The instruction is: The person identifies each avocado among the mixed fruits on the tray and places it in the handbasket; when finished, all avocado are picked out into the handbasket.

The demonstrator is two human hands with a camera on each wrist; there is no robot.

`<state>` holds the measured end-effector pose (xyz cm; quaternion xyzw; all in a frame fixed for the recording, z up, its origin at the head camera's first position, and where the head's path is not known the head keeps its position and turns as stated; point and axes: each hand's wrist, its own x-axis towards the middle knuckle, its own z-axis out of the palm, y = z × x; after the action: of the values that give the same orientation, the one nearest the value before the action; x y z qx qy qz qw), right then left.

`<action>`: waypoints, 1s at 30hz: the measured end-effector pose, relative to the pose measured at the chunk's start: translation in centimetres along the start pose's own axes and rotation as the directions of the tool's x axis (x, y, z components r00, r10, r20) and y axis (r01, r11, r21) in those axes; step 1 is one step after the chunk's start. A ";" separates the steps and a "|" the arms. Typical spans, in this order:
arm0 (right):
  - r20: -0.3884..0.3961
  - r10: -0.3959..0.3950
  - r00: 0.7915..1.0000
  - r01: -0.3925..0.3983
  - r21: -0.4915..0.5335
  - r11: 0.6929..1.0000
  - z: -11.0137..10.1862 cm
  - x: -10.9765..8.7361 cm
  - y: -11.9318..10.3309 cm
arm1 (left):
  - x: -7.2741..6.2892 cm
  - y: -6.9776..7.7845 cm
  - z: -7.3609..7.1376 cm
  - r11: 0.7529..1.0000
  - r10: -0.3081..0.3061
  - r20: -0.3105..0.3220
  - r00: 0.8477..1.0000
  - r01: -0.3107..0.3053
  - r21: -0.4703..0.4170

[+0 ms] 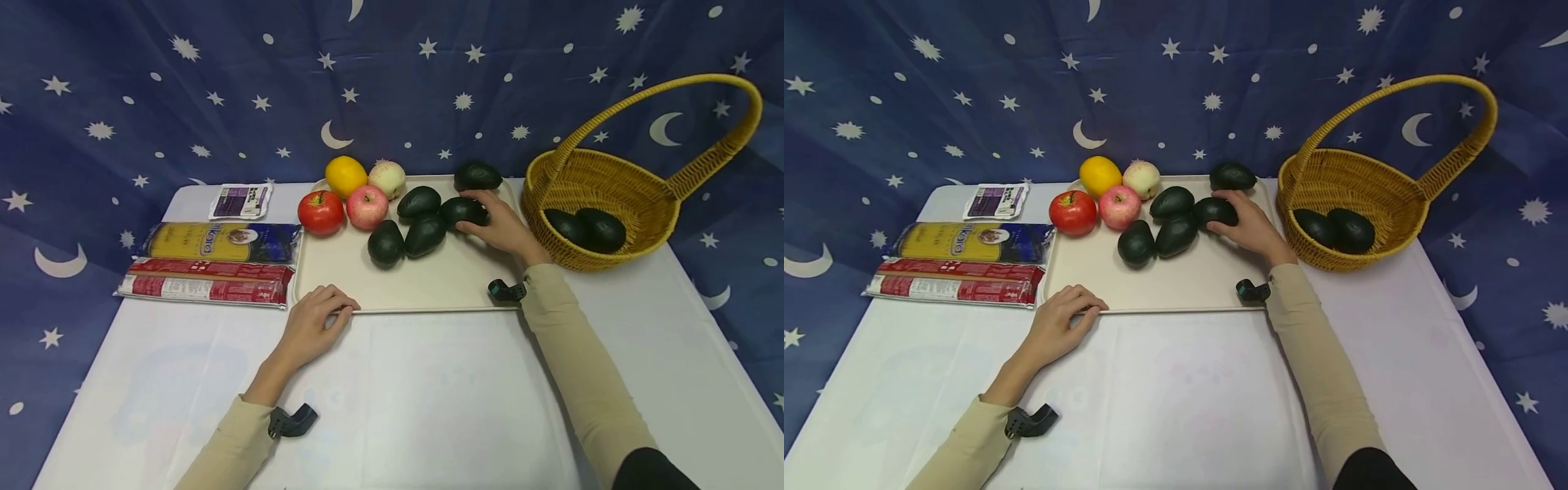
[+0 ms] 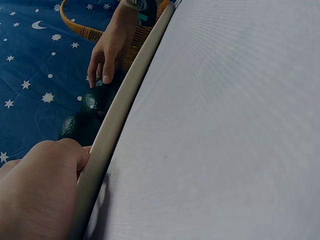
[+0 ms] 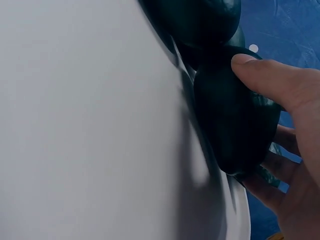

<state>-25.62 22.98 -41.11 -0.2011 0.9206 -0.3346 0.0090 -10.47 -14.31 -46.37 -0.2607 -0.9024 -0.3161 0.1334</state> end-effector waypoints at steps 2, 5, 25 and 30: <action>-0.014 0.005 1.000 -0.005 0.002 1.000 0.1 0.0 -0.1 | -0.1 0.0 0.0 1.000 -0.002 -0.007 1.000 0.002 -0.005; -0.022 0.021 1.000 -0.021 0.005 1.000 0.1 -0.2 -0.3 | -0.1 -0.1 0.0 1.000 -0.001 -0.005 1.000 0.001 -0.006; -0.120 -0.027 0.992 0.035 0.062 0.997 -0.6 -2.1 -0.8 | -0.2 -0.3 0.1 1.000 0.013 0.001 1.000 -0.013 0.003; -0.130 -0.026 0.991 0.034 0.060 0.998 -0.8 -2.5 -0.8 | -0.2 -0.4 0.2 1.000 0.022 -0.014 1.000 -0.022 0.007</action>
<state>-23.11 23.81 -40.30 -0.1927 0.9052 -0.3756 -0.0493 -10.55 -14.53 -46.77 -0.2680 -0.8996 -0.3134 0.1440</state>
